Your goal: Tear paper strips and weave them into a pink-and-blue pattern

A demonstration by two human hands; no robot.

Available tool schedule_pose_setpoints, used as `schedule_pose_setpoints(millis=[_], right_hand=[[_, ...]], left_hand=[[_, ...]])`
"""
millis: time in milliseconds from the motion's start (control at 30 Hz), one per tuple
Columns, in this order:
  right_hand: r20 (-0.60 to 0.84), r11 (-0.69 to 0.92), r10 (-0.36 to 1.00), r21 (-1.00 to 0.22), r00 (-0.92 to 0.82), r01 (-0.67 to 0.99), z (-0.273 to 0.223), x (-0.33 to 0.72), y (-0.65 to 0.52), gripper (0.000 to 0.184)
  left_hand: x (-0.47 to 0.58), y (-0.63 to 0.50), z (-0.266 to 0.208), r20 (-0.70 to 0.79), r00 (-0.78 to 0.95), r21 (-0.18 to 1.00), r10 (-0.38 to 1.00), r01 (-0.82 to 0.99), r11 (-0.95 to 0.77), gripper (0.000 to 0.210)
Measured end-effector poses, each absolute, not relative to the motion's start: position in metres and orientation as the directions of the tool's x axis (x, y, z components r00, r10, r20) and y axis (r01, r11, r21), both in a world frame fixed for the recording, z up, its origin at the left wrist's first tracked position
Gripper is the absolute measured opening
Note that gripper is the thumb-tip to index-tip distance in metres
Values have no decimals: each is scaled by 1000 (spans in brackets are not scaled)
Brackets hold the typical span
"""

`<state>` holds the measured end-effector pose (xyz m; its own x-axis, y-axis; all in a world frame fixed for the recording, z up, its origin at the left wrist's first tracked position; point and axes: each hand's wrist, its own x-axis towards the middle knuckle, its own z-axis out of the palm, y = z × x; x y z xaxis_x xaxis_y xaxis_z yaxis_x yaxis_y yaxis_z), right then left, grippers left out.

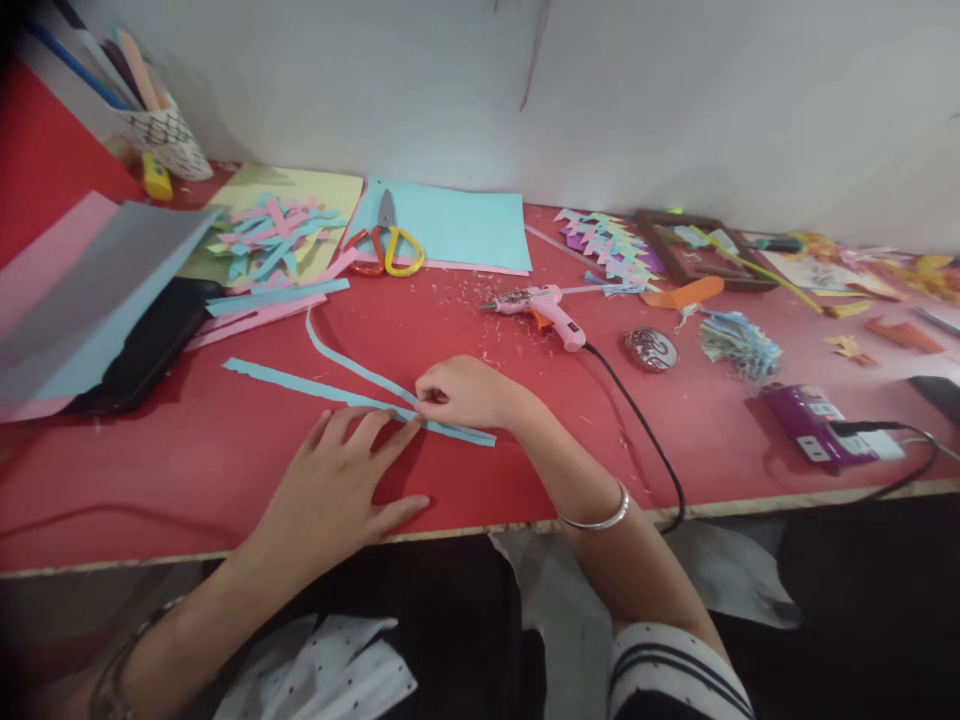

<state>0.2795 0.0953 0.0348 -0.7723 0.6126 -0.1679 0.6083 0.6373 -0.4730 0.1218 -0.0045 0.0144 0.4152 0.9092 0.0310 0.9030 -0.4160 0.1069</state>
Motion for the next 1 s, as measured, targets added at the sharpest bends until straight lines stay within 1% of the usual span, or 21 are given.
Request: schedule_pose_setpoints(millis=[167, 333, 500, 567, 700, 800, 867, 933, 1000], right_hand=[[-222, 626, 613, -449, -758, 638, 36, 281, 95, 23], [-240, 608, 625, -447, -743, 656, 37, 283, 98, 22], [-236, 600, 621, -471, -748, 647, 38, 287, 99, 24], [-251, 598, 612, -475, -750, 646, 39, 288, 99, 23], [-272, 605, 591, -474, -760, 640, 41, 289, 98, 15], [-283, 614, 579, -466, -765, 637, 42, 290, 99, 16], [-285, 624, 567, -464, -773, 629, 41, 290, 99, 18], [-280, 635, 557, -463, -782, 618, 41, 290, 99, 19], [-275, 639, 555, -463, -785, 614, 40, 290, 99, 19]], left_hand=[[122, -4, 13, 39, 422, 113, 906, 898, -424, 62], [121, -5, 13, 31, 415, 127, 909, 901, -416, 63], [124, -5, 14, 22, 424, 125, 905, 897, -423, 62], [126, -6, 13, 50, 423, 105, 905, 899, -426, 64], [131, -9, 9, 141, 457, 50, 878, 882, -468, 71], [132, -10, 5, 189, 498, 29, 846, 859, -512, 72], [132, -10, 3, 213, 495, 25, 842, 859, -512, 70], [133, -9, 3, 210, 497, 32, 842, 857, -514, 70], [133, -8, 4, 171, 517, 56, 839, 845, -533, 70]])
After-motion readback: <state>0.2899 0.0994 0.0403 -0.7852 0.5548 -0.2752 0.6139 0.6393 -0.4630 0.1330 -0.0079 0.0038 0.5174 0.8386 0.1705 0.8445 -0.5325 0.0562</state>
